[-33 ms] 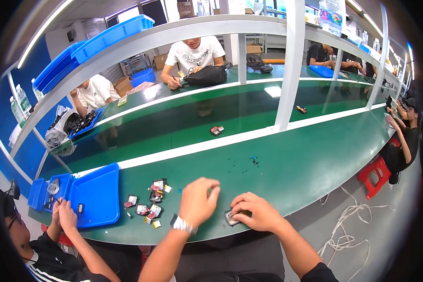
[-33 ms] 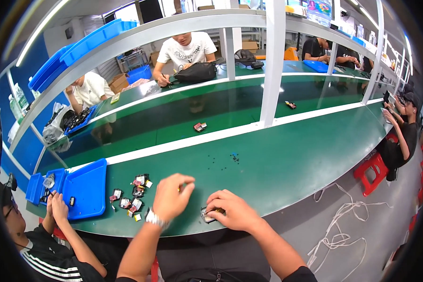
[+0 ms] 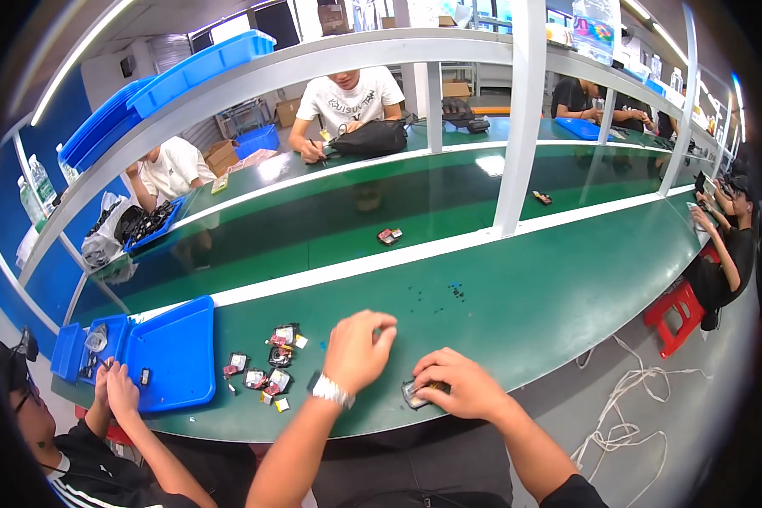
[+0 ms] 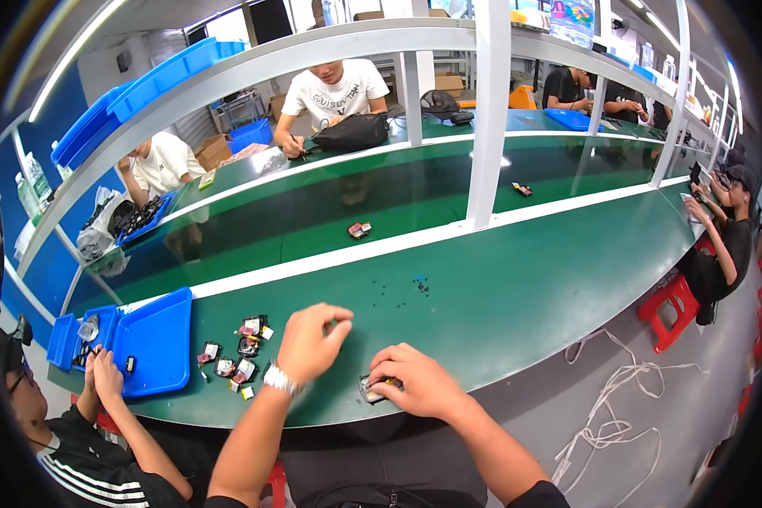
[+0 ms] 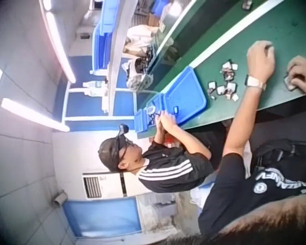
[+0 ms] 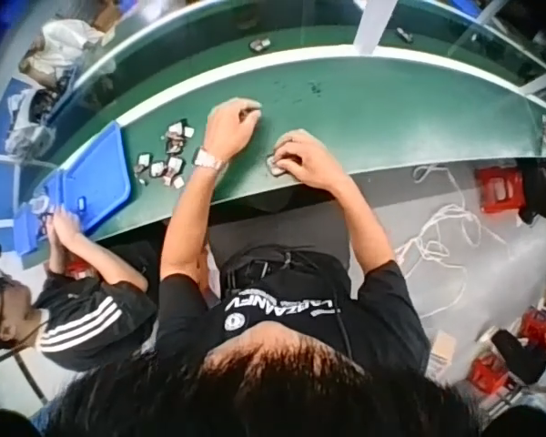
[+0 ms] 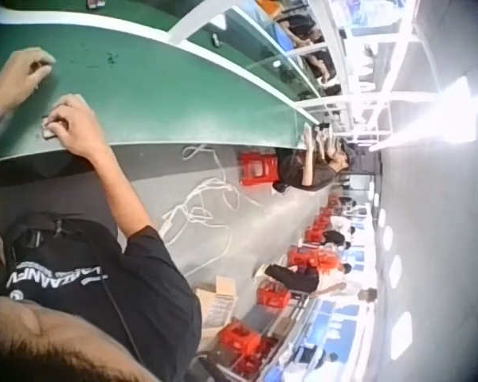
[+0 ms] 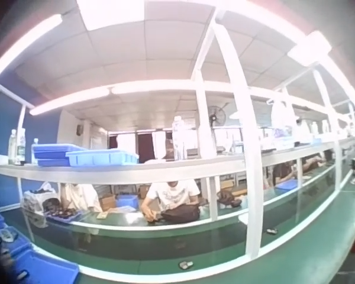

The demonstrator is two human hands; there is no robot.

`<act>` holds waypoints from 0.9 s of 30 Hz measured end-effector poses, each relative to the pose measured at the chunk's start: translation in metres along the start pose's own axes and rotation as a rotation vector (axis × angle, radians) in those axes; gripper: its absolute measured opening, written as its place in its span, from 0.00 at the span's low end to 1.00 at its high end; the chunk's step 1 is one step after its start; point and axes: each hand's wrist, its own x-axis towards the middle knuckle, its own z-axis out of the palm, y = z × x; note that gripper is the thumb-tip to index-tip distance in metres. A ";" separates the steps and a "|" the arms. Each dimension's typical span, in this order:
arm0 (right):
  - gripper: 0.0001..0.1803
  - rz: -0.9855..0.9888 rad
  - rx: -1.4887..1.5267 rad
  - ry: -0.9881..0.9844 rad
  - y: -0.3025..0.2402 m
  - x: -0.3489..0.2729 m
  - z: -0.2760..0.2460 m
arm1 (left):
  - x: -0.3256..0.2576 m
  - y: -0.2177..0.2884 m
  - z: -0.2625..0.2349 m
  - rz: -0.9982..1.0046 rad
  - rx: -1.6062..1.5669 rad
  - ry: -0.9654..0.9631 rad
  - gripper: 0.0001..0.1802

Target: Assembling small electronic components and circuit boards at a factory workbench.

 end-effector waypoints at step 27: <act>0.06 0.022 0.033 0.047 -0.002 0.004 0.003 | 0.084 -0.049 0.054 0.258 0.146 0.000 0.03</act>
